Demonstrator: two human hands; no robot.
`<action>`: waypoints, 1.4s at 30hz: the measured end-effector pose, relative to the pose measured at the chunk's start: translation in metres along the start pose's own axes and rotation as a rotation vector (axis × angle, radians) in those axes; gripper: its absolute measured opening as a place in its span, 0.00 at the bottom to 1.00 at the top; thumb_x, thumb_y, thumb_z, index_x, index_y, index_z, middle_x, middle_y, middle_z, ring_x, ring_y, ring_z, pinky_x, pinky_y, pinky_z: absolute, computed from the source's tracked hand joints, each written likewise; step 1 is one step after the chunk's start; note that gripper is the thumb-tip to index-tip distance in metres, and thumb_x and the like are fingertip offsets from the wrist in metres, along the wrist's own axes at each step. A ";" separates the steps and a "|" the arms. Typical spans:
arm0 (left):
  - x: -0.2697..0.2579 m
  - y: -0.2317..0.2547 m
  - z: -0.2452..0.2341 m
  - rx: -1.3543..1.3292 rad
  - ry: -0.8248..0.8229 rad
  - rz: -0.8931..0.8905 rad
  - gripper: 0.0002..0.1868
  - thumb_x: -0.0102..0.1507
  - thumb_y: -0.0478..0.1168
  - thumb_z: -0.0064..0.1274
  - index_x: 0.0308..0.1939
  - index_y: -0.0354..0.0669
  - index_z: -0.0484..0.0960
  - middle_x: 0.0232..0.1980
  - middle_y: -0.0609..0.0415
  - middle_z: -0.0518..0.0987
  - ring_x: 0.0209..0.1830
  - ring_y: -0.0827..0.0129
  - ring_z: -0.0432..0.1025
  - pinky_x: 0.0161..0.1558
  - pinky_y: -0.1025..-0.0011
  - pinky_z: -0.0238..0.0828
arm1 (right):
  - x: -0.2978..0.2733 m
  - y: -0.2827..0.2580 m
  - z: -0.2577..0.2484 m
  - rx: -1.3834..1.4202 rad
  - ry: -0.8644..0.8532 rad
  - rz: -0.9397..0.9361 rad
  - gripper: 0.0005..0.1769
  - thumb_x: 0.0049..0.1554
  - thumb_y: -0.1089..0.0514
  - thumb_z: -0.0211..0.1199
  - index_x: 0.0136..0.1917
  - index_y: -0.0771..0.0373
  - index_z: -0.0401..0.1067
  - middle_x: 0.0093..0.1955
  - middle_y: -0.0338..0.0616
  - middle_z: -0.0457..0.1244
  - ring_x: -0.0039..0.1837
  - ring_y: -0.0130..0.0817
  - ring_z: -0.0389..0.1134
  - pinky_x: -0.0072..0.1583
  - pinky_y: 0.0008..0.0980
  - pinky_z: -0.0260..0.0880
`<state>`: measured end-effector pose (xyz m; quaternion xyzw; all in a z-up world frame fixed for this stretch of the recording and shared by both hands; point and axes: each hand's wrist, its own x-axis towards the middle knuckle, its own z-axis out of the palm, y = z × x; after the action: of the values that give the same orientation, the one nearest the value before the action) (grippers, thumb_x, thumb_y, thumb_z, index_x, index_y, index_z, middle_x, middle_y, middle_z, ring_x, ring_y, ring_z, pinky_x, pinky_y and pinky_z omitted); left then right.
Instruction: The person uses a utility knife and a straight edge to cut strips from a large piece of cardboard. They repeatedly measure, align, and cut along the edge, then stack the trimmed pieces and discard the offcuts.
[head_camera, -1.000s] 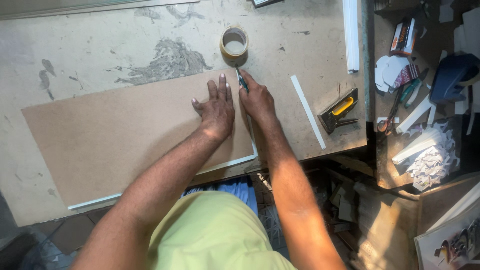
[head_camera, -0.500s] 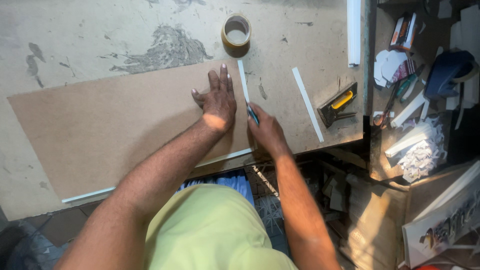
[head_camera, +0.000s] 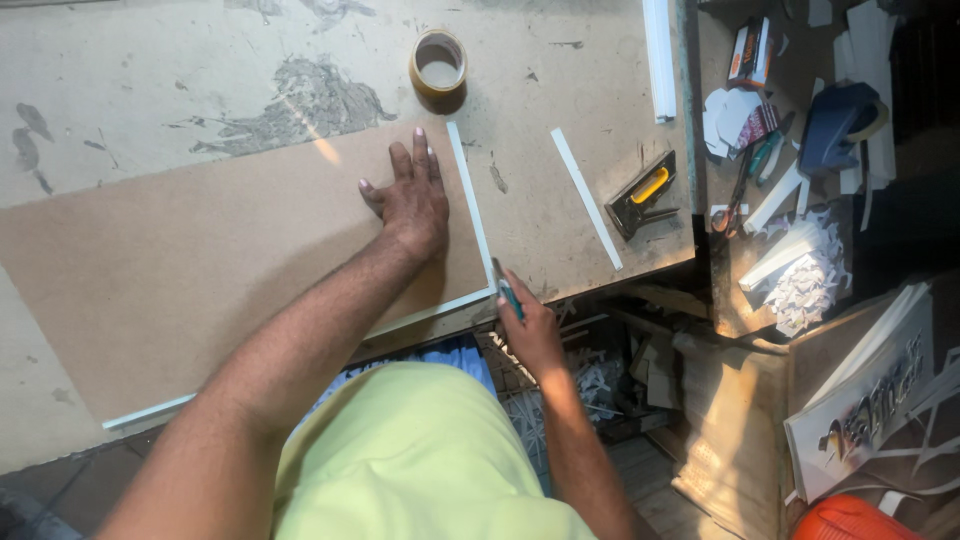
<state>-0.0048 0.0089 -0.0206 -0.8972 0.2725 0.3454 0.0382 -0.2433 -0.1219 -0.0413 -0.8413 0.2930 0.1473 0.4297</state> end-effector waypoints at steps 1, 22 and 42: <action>-0.004 0.001 0.000 -0.001 0.013 0.005 0.55 0.60 0.41 0.59 0.80 0.30 0.38 0.82 0.35 0.24 0.81 0.34 0.33 0.61 0.23 0.60 | 0.002 0.006 0.001 -0.069 -0.017 0.090 0.27 0.66 0.47 0.53 0.77 0.47 0.64 0.30 0.42 0.63 0.31 0.31 0.63 0.34 0.37 0.66; -0.088 -0.113 0.107 -0.382 0.819 -0.114 0.50 0.58 0.60 0.66 0.73 0.33 0.64 0.79 0.25 0.50 0.79 0.34 0.47 0.75 0.38 0.42 | 0.040 0.018 -0.032 -0.308 0.653 -0.128 0.30 0.64 0.46 0.55 0.73 0.64 0.67 0.59 0.59 0.68 0.59 0.56 0.69 0.59 0.51 0.70; -0.198 -0.303 0.116 -1.563 0.684 -0.956 0.29 0.64 0.45 0.61 0.64 0.30 0.76 0.56 0.38 0.80 0.59 0.42 0.70 0.56 0.42 0.62 | 0.162 -0.073 0.034 0.526 0.021 0.088 0.36 0.57 0.50 0.69 0.71 0.73 0.64 0.61 0.55 0.64 0.61 0.44 0.66 0.60 0.42 0.70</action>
<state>-0.0393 0.3872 -0.0185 -0.7375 -0.4291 0.0979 -0.5123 -0.0706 -0.1198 -0.0955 -0.6887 0.3619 0.0759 0.6237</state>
